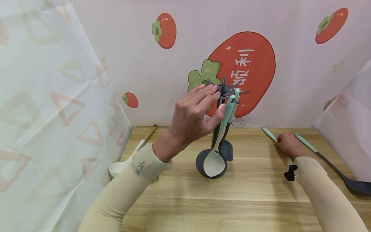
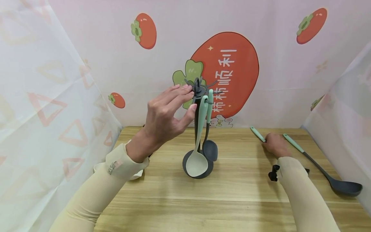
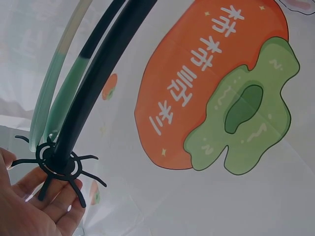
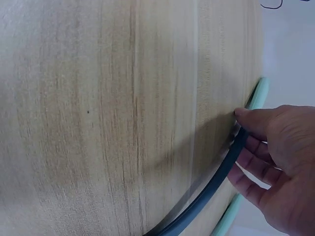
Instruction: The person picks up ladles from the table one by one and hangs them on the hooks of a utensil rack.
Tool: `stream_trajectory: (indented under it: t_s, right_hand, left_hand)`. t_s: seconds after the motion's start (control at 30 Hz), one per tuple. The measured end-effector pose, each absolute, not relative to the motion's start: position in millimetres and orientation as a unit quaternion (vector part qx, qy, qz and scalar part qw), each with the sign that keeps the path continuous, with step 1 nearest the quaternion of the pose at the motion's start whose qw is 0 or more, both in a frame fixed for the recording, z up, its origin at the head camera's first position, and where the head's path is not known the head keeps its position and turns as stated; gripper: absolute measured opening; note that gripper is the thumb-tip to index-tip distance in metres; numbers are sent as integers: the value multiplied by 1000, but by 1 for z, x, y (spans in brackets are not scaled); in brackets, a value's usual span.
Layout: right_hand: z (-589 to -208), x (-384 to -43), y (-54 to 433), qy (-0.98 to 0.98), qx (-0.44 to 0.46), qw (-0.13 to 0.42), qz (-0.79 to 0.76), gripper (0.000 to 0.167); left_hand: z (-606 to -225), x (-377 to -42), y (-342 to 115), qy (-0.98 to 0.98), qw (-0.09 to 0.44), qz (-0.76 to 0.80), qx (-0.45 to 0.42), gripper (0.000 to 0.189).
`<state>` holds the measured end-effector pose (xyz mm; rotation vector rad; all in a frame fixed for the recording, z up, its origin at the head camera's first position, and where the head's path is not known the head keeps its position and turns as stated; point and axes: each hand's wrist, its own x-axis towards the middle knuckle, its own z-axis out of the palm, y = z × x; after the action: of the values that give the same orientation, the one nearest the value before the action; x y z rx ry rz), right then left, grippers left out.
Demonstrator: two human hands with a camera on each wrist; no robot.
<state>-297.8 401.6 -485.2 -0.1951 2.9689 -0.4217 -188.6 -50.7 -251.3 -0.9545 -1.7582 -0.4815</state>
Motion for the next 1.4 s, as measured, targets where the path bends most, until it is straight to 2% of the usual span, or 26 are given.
stream_trajectory:
  t_s: [0.13,0.7,1.4]
  right_hand:
    - [-487,-297,401,986,-70,60,-139,16]
    - [-497,-297,402,990,-87,28,-106,20]
    - [-496,-294,401,988,-87,17,-130,19]
  left_hand:
    - [-252,-188,-51,-733,515,-199,-397,33]
    - [-252,-188,-48,-731,516,-200,-398,31]
    - [-253,-189,-50,-734,515,-198,-396,32]
